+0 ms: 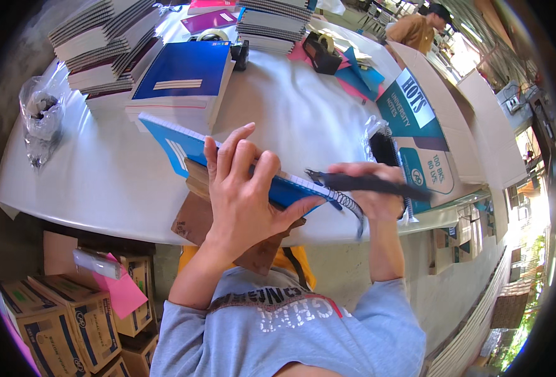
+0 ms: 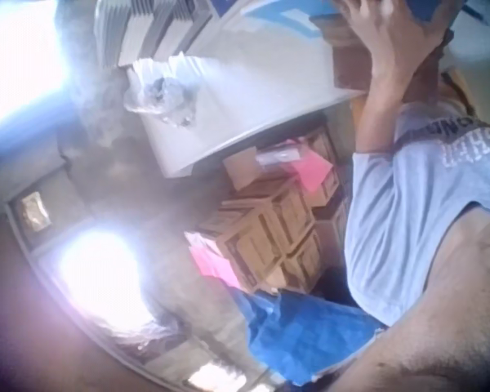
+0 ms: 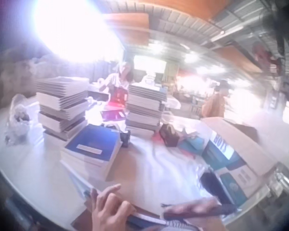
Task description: The person prepares notebooks by aligning them on a wooden jig, checking the spiral binding, and smoothing the covers with a tool before stacking them.
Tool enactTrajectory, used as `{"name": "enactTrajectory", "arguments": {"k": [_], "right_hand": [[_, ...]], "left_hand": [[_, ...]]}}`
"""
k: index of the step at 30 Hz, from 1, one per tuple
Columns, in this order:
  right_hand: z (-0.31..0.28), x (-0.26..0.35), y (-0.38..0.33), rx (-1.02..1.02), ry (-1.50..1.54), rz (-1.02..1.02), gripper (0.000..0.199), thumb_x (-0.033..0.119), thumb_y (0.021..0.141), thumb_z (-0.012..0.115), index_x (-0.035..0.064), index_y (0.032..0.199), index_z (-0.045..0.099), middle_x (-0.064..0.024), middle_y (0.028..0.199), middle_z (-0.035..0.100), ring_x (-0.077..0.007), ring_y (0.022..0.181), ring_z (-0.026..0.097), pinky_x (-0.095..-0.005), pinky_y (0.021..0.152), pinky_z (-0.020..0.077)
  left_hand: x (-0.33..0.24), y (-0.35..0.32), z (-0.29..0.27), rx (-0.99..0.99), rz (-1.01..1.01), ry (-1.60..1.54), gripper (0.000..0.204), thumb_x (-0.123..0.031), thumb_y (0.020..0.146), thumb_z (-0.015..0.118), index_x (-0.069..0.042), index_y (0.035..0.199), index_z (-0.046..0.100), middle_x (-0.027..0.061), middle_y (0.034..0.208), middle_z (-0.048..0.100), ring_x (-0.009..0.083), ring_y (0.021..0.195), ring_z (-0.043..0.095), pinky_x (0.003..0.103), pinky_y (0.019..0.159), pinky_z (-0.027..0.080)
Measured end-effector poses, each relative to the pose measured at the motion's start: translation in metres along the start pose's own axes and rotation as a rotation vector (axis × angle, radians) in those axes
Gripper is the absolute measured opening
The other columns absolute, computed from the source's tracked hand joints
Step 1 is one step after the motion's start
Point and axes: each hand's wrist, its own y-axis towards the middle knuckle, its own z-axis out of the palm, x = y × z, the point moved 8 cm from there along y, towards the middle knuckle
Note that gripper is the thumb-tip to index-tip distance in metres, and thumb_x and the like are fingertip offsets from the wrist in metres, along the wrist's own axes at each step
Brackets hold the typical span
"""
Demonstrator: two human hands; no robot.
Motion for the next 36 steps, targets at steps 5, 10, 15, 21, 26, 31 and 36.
{"name": "enactTrajectory", "arguments": {"k": [5, 10, 15, 21, 26, 31, 36], "right_hand": [[0.000, 0.000, 0.013, 0.197, -0.421, 0.136, 0.026, 0.019, 0.082, 0.062, -0.0035, 0.095, 0.066, -0.0288, 0.104, 0.060, -0.0380, 0.101, 0.059, -0.0443, 0.088, 0.0473], [0.010, 0.010, 0.021, 0.369, -0.537, -0.051, 0.034, 0.005, 0.066, 0.066, 0.0007, 0.099, 0.067, -0.0160, 0.099, 0.066, -0.0256, 0.091, 0.065, -0.0373, 0.084, 0.0497], [-0.013, 0.015, 0.020, 0.089, -0.196, -0.028, 0.027, -0.002, 0.072, 0.062, -0.0010, 0.099, 0.066, -0.0232, 0.098, 0.064, -0.0306, 0.090, 0.064, -0.0359, 0.084, 0.0502], [-0.029, -0.014, 0.022, -0.152, -0.628, 0.332, 0.017, -0.006, 0.075, 0.060, -0.0015, 0.089, 0.067, -0.0231, 0.097, 0.064, -0.0283, 0.091, 0.064, -0.0380, 0.082, 0.0507], [0.021, 0.003, 0.051, 0.311, -1.029, 0.128, 0.020, 0.007, 0.072, 0.066, -0.0009, 0.091, 0.067, -0.0214, 0.098, 0.065, -0.0316, 0.094, 0.063, -0.0368, 0.084, 0.0500], [0.035, 0.017, 0.059, 0.298, -0.536, -0.066, 0.037, -0.014, 0.068, 0.050, -0.0009, 0.098, 0.066, -0.0143, 0.095, 0.067, -0.0236, 0.089, 0.065, -0.0293, 0.080, 0.0499], [-0.013, -0.006, 0.054, -0.041, -0.273, -0.040, 0.026, -0.010, 0.070, 0.058, -0.0041, 0.093, 0.067, -0.0173, 0.090, 0.067, -0.0253, 0.089, 0.066, -0.0300, 0.078, 0.0508]], "left_hand": [[0.002, -0.003, -0.003, -0.006, -0.002, -0.023, 0.055, -0.053, 0.057, 0.074, -0.005, 0.075, 0.053, 0.0127, 0.087, 0.048, 0.0328, 0.112, 0.045, 0.051, 0.099, 0.022], [0.005, -0.004, -0.002, 0.023, -0.014, -0.015, 0.054, -0.052, 0.059, 0.073, -0.005, 0.076, 0.054, 0.0140, 0.093, 0.050, 0.0320, 0.112, 0.044, 0.051, 0.100, 0.020], [0.004, -0.004, -0.003, 0.012, -0.042, -0.076, 0.054, -0.049, 0.061, 0.074, -0.005, 0.083, 0.054, 0.0128, 0.095, 0.051, 0.0322, 0.112, 0.044, 0.051, 0.101, 0.020], [0.008, -0.008, -0.003, -0.001, -0.068, -0.135, 0.078, -0.047, 0.053, 0.081, -0.006, 0.110, 0.046, 0.0122, 0.104, 0.053, 0.0323, 0.110, 0.047, 0.053, 0.102, 0.018], [0.015, -0.009, -0.002, -0.090, -0.079, -0.178, 0.093, -0.051, 0.053, 0.080, -0.005, 0.123, 0.038, 0.0103, 0.103, 0.053, 0.0295, 0.105, 0.050, 0.054, 0.103, 0.016], [0.019, -0.004, -0.008, -0.026, -0.128, -0.117, 0.095, -0.057, 0.052, 0.076, -0.006, 0.125, 0.041, 0.0107, 0.110, 0.052, 0.0290, 0.110, 0.046, 0.059, 0.101, 0.016], [0.068, 0.011, -0.032, -0.069, -0.160, 0.272, 0.074, -0.067, 0.041, 0.074, -0.011, 0.086, 0.060, 0.0064, 0.096, 0.050, 0.0284, 0.102, 0.047, 0.063, 0.095, 0.019]]}}
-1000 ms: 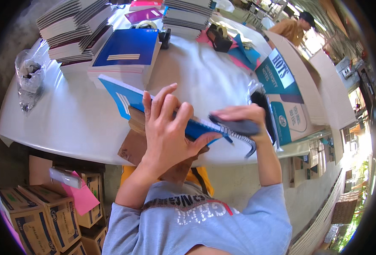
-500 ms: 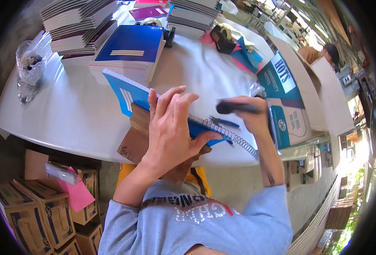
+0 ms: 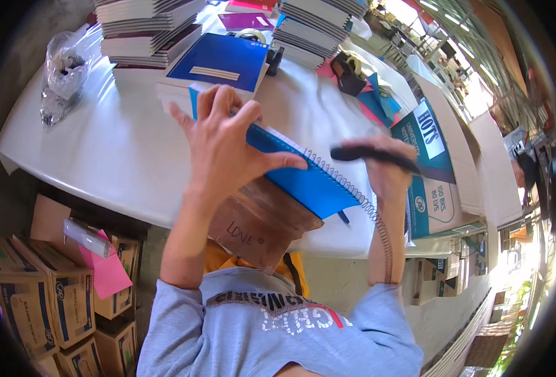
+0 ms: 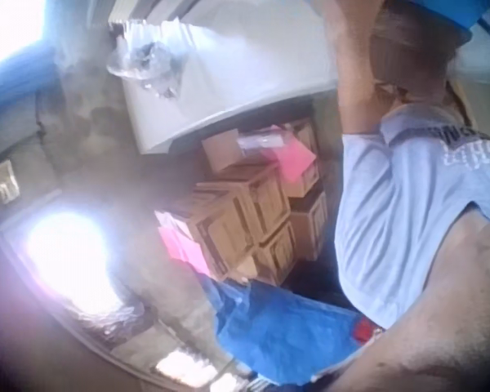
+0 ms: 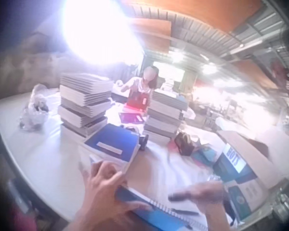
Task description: The person prepares notebooks by aligning them on a wooden jig, checking the spiral binding, and smoothing the covers with a tool before stacking them.
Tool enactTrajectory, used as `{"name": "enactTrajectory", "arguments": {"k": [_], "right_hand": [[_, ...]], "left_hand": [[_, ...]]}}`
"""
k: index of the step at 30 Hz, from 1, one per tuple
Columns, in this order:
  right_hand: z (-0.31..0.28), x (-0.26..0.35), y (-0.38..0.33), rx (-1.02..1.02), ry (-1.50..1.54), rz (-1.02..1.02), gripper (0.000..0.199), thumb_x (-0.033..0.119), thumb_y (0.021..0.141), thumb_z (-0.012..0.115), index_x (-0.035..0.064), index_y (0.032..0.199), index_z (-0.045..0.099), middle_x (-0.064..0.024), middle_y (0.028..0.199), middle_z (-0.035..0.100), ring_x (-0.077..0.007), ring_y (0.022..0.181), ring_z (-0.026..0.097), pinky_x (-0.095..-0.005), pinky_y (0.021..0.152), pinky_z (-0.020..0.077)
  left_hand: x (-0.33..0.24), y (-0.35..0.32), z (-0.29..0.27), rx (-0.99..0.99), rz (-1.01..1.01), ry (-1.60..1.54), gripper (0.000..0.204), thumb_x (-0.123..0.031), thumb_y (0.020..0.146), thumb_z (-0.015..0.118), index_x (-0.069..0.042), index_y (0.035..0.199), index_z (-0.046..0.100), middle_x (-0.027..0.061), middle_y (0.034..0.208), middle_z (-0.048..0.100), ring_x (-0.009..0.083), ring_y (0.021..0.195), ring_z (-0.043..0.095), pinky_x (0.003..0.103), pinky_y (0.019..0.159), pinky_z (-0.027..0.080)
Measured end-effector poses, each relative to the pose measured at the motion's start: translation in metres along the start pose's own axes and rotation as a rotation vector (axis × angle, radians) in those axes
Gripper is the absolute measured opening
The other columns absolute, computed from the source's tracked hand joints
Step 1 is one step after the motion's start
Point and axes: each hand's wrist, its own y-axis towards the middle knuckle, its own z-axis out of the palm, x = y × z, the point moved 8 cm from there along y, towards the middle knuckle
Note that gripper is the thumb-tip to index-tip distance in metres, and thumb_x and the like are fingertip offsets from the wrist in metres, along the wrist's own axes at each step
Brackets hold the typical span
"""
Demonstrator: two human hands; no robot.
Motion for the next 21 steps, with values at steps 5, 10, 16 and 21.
{"name": "enactTrajectory", "arguments": {"k": [5, 10, 16, 21], "right_hand": [[0.019, -0.015, 0.029, 0.004, -0.680, 0.138, 0.027, -0.010, 0.068, 0.056, -0.0025, 0.092, 0.068, -0.0170, 0.090, 0.067, -0.0233, 0.085, 0.066, -0.0281, 0.076, 0.0507], [0.046, -0.019, 0.050, 0.304, -0.817, 0.077, 0.026, -0.010, 0.063, 0.059, -0.0085, 0.088, 0.066, -0.0147, 0.089, 0.068, -0.0262, 0.086, 0.066, -0.0297, 0.074, 0.0512], [0.062, -0.023, 0.053, 0.298, -0.616, 0.182, 0.021, -0.003, 0.071, 0.060, -0.0081, 0.090, 0.066, -0.0181, 0.087, 0.067, -0.0257, 0.081, 0.066, -0.0327, 0.072, 0.0517], [0.054, -0.015, 0.057, 0.098, 0.208, 0.009, 0.019, 0.002, 0.074, 0.060, -0.0009, 0.092, 0.068, -0.0146, 0.090, 0.068, -0.0245, 0.083, 0.067, -0.0305, 0.076, 0.0517]], "left_hand": [[0.011, 0.005, 0.004, -0.097, 0.159, -0.222, 0.066, -0.065, 0.037, 0.076, -0.010, 0.068, 0.057, 0.0033, 0.085, 0.045, 0.0245, 0.089, 0.044, 0.046, 0.072, 0.031], [0.017, 0.006, 0.009, 0.016, 0.124, -0.194, 0.067, -0.064, 0.036, 0.076, -0.010, 0.071, 0.059, 0.0030, 0.088, 0.044, 0.0244, 0.089, 0.044, 0.045, 0.072, 0.031], [0.030, 0.007, 0.010, -0.050, 0.073, -0.189, 0.065, -0.059, 0.038, 0.079, -0.008, 0.073, 0.059, 0.0071, 0.105, 0.046, 0.0283, 0.099, 0.044, 0.046, 0.079, 0.034], [0.033, 0.010, 0.002, -0.134, 0.139, -0.290, 0.066, -0.057, 0.036, 0.082, -0.006, 0.070, 0.057, 0.0117, 0.111, 0.045, 0.0330, 0.104, 0.042, 0.046, 0.087, 0.035]]}}
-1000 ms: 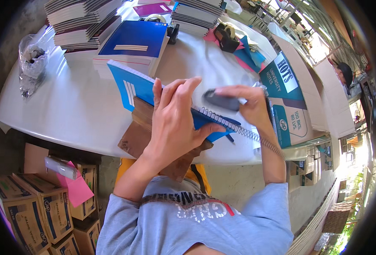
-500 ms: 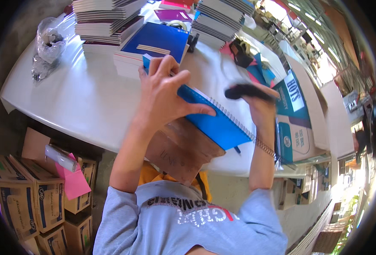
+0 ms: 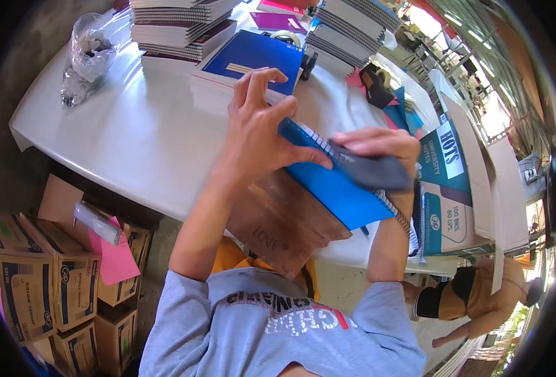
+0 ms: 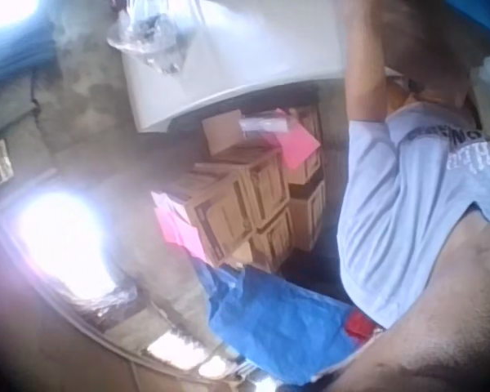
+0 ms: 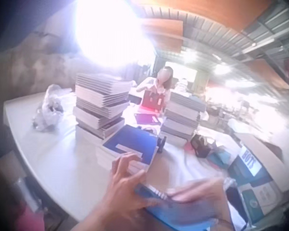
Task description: The person prepares notebooks by aligning them on a wooden jig, checking the spiral binding, and smoothing the covers with a tool before stacking them.
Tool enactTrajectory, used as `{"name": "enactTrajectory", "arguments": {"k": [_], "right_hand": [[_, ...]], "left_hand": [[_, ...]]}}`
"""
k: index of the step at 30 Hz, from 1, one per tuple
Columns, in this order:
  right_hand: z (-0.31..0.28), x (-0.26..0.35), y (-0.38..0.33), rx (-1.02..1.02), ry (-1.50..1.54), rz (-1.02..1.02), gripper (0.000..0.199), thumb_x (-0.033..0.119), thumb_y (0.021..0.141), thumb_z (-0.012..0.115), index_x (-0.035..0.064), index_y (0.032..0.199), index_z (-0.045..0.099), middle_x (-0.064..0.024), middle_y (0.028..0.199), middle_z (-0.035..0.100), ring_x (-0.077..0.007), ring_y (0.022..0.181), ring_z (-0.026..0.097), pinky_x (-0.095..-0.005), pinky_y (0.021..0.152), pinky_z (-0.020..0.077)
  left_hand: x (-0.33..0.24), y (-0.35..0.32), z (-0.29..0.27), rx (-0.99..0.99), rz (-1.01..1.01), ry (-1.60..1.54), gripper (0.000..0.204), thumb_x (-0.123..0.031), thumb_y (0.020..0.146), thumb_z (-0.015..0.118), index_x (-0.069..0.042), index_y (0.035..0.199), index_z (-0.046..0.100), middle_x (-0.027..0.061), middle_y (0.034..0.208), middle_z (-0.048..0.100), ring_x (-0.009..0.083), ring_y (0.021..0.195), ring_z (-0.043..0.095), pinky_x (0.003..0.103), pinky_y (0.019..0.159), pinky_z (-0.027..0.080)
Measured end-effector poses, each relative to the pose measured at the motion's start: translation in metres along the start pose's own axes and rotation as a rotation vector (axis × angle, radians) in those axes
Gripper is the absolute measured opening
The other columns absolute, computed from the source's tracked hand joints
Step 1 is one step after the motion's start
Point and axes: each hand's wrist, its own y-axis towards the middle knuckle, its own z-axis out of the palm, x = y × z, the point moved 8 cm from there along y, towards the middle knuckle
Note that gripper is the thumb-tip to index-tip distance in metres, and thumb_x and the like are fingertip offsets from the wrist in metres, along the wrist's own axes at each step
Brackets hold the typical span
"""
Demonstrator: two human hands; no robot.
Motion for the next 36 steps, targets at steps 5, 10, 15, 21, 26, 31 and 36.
{"name": "enactTrajectory", "arguments": {"k": [5, 10, 15, 21, 26, 31, 36], "right_hand": [[-0.028, -0.016, 0.003, -0.240, -0.320, 0.135, 0.032, -0.008, 0.070, 0.055, -0.0006, 0.098, 0.067, -0.0134, 0.090, 0.068, -0.0188, 0.084, 0.066, -0.0250, 0.077, 0.0501], [-0.001, -0.039, 0.027, 0.036, -0.751, 0.203, 0.033, -0.008, 0.067, 0.056, -0.0035, 0.098, 0.067, -0.0152, 0.091, 0.068, -0.0151, 0.078, 0.064, -0.0263, 0.072, 0.0504], [0.033, -0.039, 0.037, 0.212, -0.742, 0.228, 0.026, -0.005, 0.065, 0.059, -0.0062, 0.090, 0.068, -0.0189, 0.088, 0.067, -0.0228, 0.083, 0.065, -0.0301, 0.076, 0.0517], [0.024, -0.038, 0.046, 0.112, -0.567, 0.086, 0.030, -0.003, 0.068, 0.060, 0.0034, 0.097, 0.069, -0.0122, 0.090, 0.068, -0.0188, 0.079, 0.066, -0.0283, 0.072, 0.0507], [0.054, -0.009, 0.056, 0.052, -0.273, -0.113, 0.039, -0.009, 0.065, 0.054, 0.0072, 0.098, 0.070, -0.0123, 0.079, 0.068, -0.0184, 0.070, 0.065, -0.0265, 0.070, 0.0501], [0.041, -0.057, 0.071, 0.186, -1.071, 0.193, 0.029, -0.001, 0.068, 0.058, 0.0093, 0.093, 0.071, -0.0147, 0.078, 0.066, -0.0187, 0.069, 0.064, -0.0275, 0.065, 0.0492], [0.051, -0.070, 0.061, 0.325, -0.842, -0.022, 0.041, -0.003, 0.063, 0.054, 0.0115, 0.098, 0.069, -0.0124, 0.079, 0.067, -0.0191, 0.066, 0.064, -0.0277, 0.064, 0.0511]], "left_hand": [[0.007, 0.003, -0.008, -0.066, -0.014, 0.066, 0.072, -0.057, 0.033, 0.083, -0.005, 0.074, 0.055, 0.0146, 0.109, 0.043, 0.0339, 0.102, 0.041, 0.047, 0.087, 0.037], [0.036, -0.002, -0.008, -0.061, -0.228, -0.165, 0.078, -0.048, 0.030, 0.088, -0.005, 0.085, 0.052, 0.0124, 0.098, 0.043, 0.0299, 0.105, 0.036, 0.038, 0.080, 0.042], [0.044, -0.007, -0.008, -0.079, -0.184, -0.193, 0.074, -0.041, 0.033, 0.089, -0.007, 0.085, 0.048, 0.0076, 0.092, 0.043, 0.0266, 0.098, 0.037, 0.036, 0.081, 0.038], [0.050, -0.011, -0.006, -0.076, -0.159, -0.264, 0.077, -0.029, 0.039, 0.091, -0.008, 0.094, 0.042, 0.0069, 0.094, 0.040, 0.0222, 0.096, 0.038, 0.033, 0.086, 0.034], [0.075, -0.016, 0.000, -0.015, -0.357, -0.372, 0.099, -0.036, 0.033, 0.093, 0.000, 0.103, 0.033, 0.0101, 0.097, 0.042, 0.0229, 0.092, 0.046, 0.033, 0.082, 0.042], [0.073, -0.020, 0.002, 0.094, -0.456, -0.377, 0.097, -0.036, 0.035, 0.093, -0.001, 0.101, 0.030, 0.0095, 0.095, 0.042, 0.0212, 0.088, 0.047, 0.032, 0.078, 0.043], [0.073, -0.022, 0.003, 0.093, -0.438, -0.627, 0.086, -0.030, 0.047, 0.091, 0.000, 0.103, 0.032, 0.0054, 0.092, 0.041, 0.0164, 0.084, 0.048, 0.027, 0.075, 0.043]]}}
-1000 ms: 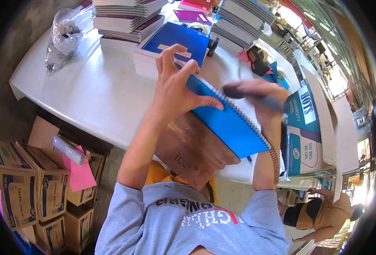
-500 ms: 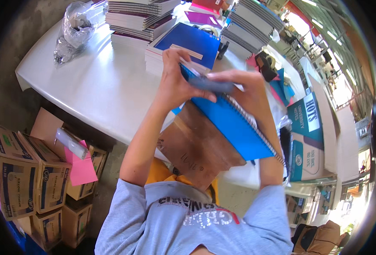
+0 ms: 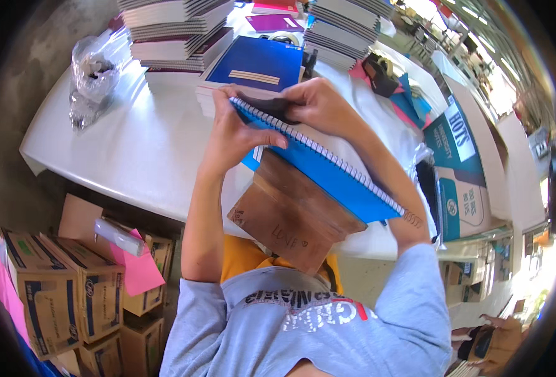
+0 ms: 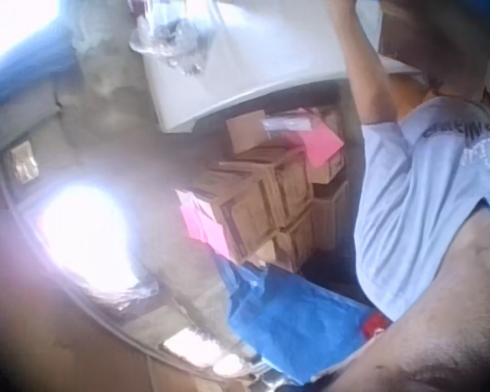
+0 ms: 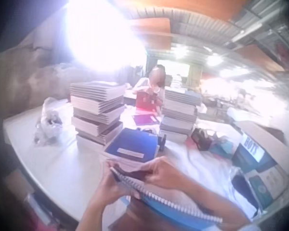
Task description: The person prepares notebooks by aligning them on a wooden jig, checking the spiral binding, and smoothing the covers with a tool before stacking them.
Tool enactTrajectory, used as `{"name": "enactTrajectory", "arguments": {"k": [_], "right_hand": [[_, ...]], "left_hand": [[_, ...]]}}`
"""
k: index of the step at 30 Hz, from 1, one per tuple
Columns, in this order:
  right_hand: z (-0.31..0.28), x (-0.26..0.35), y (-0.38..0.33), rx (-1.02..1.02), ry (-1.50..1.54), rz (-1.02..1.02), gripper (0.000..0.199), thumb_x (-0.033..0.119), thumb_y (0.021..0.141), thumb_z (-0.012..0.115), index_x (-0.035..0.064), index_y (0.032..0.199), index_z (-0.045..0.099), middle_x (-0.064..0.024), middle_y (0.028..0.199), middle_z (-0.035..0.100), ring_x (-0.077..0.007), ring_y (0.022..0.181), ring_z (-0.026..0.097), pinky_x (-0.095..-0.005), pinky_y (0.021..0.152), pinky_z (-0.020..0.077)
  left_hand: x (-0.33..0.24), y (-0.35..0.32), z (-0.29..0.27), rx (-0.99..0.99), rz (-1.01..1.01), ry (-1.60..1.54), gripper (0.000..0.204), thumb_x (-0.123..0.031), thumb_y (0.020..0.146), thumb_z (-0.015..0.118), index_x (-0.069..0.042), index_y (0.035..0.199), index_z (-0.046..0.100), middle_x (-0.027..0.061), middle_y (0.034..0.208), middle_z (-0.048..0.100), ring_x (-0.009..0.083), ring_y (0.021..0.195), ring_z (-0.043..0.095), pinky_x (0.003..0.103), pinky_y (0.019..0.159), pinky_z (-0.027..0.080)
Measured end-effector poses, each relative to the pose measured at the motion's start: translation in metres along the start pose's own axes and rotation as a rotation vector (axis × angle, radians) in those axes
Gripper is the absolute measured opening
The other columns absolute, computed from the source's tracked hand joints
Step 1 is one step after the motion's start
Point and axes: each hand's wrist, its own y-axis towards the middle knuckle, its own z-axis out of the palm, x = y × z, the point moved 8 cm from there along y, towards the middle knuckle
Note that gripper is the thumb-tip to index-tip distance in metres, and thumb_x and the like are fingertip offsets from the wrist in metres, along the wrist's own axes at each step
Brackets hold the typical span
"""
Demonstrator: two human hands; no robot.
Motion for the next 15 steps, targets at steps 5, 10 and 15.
{"name": "enactTrajectory", "arguments": {"k": [5, 10, 15], "right_hand": [[-0.057, -0.066, -0.065, -0.189, -0.548, 0.447, 0.036, 0.004, 0.065, 0.056, 0.0168, 0.095, 0.070, -0.0153, 0.076, 0.064, -0.0298, 0.067, 0.062, -0.0373, 0.063, 0.0501], [-0.087, -0.141, -0.212, -0.222, -0.739, 0.758, 0.057, 0.005, 0.071, 0.059, 0.0139, 0.126, 0.049, -0.0199, 0.116, 0.055, -0.0356, 0.101, 0.056, -0.0400, 0.085, 0.0461], [-0.046, -0.113, -0.295, 0.016, -0.409, 0.921, 0.067, 0.040, 0.081, 0.060, 0.0053, 0.134, 0.037, -0.0218, 0.129, 0.044, -0.0370, 0.118, 0.044, -0.0395, 0.100, 0.0355]], "left_hand": [[0.014, -0.006, 0.001, -0.020, -0.092, -0.341, 0.047, -0.020, 0.070, 0.078, -0.003, 0.100, 0.046, 0.0032, 0.089, 0.052, 0.0099, 0.081, 0.049, 0.023, 0.067, 0.042], [0.001, 0.001, -0.002, -0.216, -0.146, -0.167, 0.020, -0.020, 0.079, 0.071, -0.002, 0.080, 0.063, -0.0005, 0.069, 0.059, 0.0067, 0.066, 0.052, 0.021, 0.063, 0.041], [-0.093, 0.031, -0.034, -0.627, 0.115, 0.009, 0.024, -0.022, 0.077, 0.073, 0.001, 0.079, 0.065, 0.0053, 0.079, 0.063, 0.0113, 0.069, 0.054, 0.024, 0.066, 0.044]]}}
